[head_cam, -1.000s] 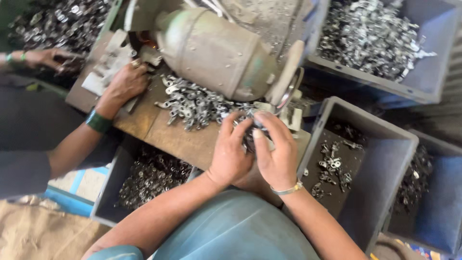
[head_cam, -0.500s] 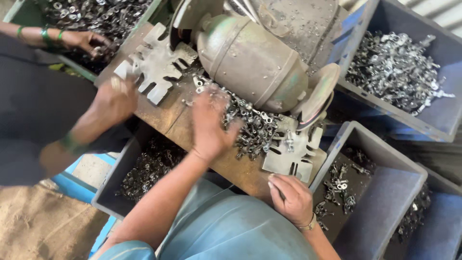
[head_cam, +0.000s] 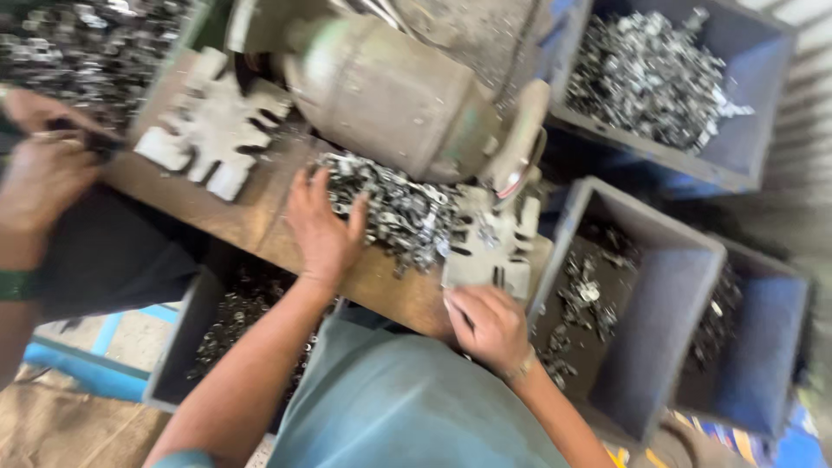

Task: The person repeatedly picks small metal parts from a bin, presses them against a rotating grinding wheel to deburr edges, and places the finished parts into a second bin. The process is continuous and repetitive, with the person handling one part at a time.

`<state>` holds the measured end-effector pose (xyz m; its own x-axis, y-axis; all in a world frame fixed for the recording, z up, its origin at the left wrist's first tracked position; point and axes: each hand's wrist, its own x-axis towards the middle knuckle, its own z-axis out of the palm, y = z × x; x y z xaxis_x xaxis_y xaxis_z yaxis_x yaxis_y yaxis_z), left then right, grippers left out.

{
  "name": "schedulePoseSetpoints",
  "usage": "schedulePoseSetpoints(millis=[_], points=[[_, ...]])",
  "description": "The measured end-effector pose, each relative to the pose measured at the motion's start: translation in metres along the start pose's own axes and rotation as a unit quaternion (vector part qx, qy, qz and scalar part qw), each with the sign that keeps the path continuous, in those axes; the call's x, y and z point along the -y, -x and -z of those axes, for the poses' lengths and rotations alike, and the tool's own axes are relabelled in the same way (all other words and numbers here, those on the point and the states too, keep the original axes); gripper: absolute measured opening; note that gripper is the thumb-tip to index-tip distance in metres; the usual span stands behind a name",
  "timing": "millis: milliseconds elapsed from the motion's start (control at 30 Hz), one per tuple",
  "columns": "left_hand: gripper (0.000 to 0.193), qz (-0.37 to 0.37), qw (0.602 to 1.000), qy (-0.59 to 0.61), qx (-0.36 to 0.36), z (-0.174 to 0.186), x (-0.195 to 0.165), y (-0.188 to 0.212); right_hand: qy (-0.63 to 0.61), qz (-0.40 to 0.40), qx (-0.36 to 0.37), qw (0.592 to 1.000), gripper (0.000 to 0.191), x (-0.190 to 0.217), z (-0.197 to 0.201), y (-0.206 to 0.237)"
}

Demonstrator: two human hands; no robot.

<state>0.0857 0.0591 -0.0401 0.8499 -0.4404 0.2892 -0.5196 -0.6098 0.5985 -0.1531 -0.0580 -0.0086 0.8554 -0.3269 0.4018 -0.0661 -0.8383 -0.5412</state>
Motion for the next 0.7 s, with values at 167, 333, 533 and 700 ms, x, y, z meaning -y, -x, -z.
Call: schedulePoseSetpoints(millis=[167, 333, 533, 700], points=[[0.069, -0.052, 0.998, 0.006, 0.029, 0.010, 0.006, 0.002, 0.137, -0.113, -0.100, 0.979, 0.029, -0.031, -0.004, -0.017], [0.036, -0.197, 0.976, 0.051, 0.075, 0.024, -0.028, 0.029, 0.130, -0.223, -0.046, 0.965, 0.028, -0.046, -0.007, -0.030], [0.049, -0.344, 0.901, 0.176, 0.198, 0.005, -0.078, 0.069, -0.006, -0.316, -0.055, 0.947, 0.043, 0.004, 0.014, -0.017], [0.028, -0.199, 0.921, 0.261, 0.211, -0.012, -0.083, 0.067, -0.084, -0.242, -0.080, 0.963, 0.058, 0.020, 0.044, -0.015]])
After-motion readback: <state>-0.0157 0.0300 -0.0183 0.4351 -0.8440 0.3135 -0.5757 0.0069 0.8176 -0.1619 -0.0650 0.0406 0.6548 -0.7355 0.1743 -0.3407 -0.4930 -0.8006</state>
